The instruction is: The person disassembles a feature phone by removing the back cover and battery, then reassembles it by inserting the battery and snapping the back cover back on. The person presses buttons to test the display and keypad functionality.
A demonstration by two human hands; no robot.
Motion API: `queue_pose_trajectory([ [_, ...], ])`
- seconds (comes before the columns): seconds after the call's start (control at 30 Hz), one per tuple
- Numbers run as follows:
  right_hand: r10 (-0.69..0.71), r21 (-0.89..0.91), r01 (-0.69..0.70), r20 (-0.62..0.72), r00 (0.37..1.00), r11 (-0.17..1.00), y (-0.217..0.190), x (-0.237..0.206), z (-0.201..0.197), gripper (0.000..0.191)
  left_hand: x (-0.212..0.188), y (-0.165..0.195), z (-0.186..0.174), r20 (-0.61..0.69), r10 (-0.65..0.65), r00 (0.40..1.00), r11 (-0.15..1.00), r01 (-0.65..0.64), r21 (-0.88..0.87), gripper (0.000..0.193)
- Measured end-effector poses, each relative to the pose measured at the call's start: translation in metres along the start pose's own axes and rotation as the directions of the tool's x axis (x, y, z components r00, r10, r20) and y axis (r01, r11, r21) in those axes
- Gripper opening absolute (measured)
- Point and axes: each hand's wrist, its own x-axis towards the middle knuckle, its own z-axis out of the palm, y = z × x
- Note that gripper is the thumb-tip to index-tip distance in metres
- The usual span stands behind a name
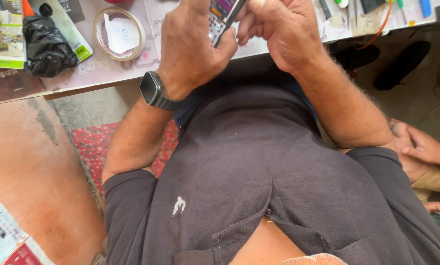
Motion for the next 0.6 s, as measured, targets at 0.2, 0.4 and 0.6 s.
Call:
queue_pose_trajectory([
  [0.2, -0.253, -0.435, 0.256, 0.066, 0.965, 0.864, -0.010, -0.007, 0.017, 0.032, 0.007, -0.002, -0.009, 0.325, -0.232, 0.917, 0.474, 0.398, -0.785, 0.042],
  [0.4, -0.192, -0.665, 0.253, 0.165, 0.968, 0.703, -0.029, -0.007, 0.016, 0.041, 0.015, -0.005, -0.012, 0.414, -0.142, 0.899, 0.224, 0.437, -0.871, 0.036],
  [0.6, -0.108, -0.678, 0.203, 0.180, 0.978, 0.706, -0.032, -0.004, 0.005, 0.034, 0.014, -0.009, -0.009, 0.419, -0.119, 0.900, 0.201, 0.436, -0.878, 0.038],
])
